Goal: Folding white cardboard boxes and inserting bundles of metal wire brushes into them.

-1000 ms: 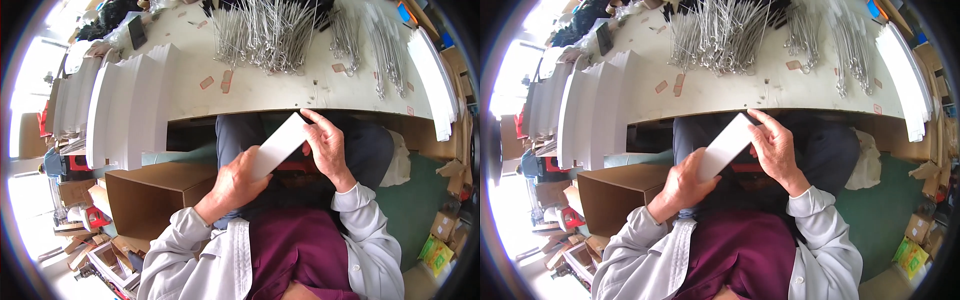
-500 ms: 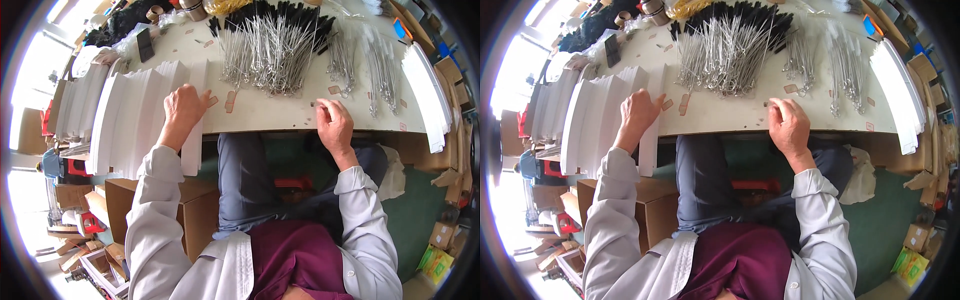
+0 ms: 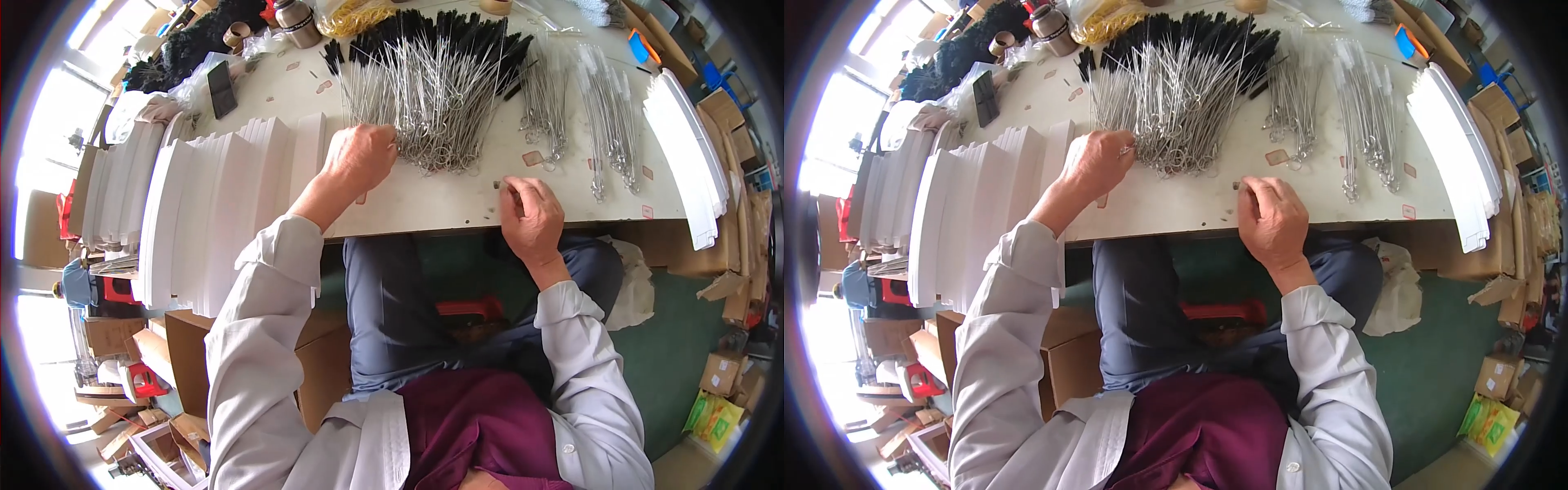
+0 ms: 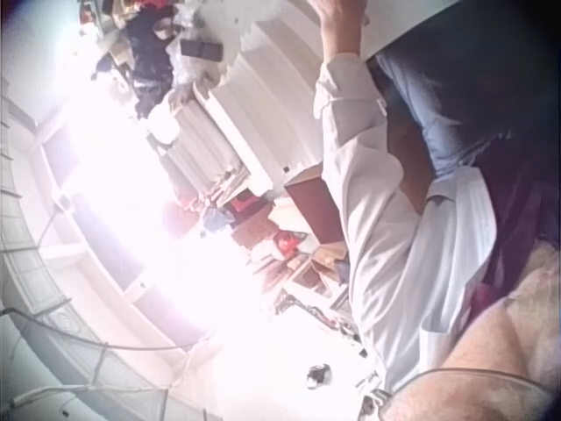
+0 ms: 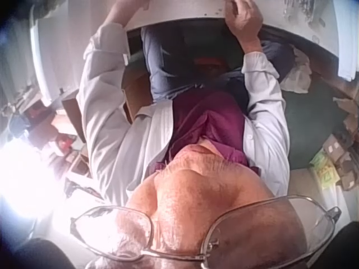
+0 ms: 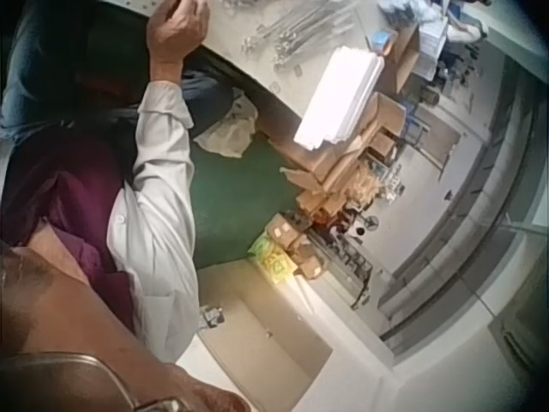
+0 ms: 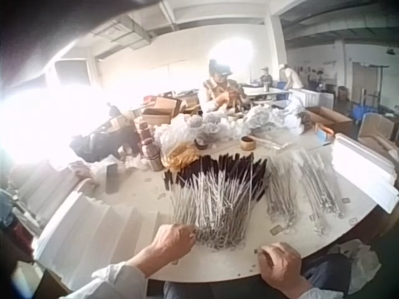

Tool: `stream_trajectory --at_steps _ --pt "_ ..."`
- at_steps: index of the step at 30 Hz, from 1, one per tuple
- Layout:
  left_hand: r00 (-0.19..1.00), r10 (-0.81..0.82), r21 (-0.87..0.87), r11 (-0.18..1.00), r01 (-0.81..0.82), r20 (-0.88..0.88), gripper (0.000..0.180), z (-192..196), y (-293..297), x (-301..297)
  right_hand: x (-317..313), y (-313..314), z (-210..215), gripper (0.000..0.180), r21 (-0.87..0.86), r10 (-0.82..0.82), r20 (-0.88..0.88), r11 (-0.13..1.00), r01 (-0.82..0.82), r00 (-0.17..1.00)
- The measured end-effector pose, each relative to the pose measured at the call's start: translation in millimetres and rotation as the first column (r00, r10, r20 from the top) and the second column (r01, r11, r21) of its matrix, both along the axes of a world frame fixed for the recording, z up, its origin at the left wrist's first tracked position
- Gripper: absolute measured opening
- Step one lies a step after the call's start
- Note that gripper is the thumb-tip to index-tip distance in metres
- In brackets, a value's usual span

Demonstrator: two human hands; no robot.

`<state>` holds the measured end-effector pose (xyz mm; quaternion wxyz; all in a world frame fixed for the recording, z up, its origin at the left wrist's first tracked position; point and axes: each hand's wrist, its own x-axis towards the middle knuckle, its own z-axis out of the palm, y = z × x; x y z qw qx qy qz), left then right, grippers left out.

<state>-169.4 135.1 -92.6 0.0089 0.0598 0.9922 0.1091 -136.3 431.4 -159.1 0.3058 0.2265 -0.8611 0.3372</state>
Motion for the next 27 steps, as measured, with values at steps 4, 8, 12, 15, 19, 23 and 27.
stream_trajectory --at_steps 4,8,12,15,19,23,27 --pt "1.0 0.022 0.02 1.0 -0.022 0.016 0.018 -5 -2 0 -1 1 -1 0.012 0.019 -0.003 -0.026 1.0 0.003 1.0" --pt "0.976 -0.037 0.148 0.987 0.07 -0.213 0.018 5 -7 10 -1 2 0 0.012 -0.004 0.007 -0.001 1.0 -0.007 1.0" --pt "0.937 0.043 0.319 0.945 0.075 -0.348 0.015 18 -5 17 2 5 2 0.013 -0.05 0.032 0.117 0.998 -0.026 0.993" --pt "0.914 0.055 0.328 0.941 0.087 -0.401 0.018 18 -5 19 5 4 8 0.014 -0.12 0.07 0.214 0.992 -0.045 0.974" --pt "0.909 0.003 0.354 0.922 0.159 -0.418 0.015 10 7 26 -11 -11 35 0.016 -0.024 0.188 -0.107 0.981 -0.191 0.976" --pt "0.916 -0.062 0.274 0.944 0.183 -0.397 0.009 3 17 34 -33 -39 63 0.029 0.068 0.289 -0.105 0.957 -0.283 0.952" --pt "0.922 -0.081 0.294 0.934 0.203 -0.379 0.011 0 21 39 -53 -56 58 0.038 0.151 0.322 -0.01 0.936 -0.317 0.947"
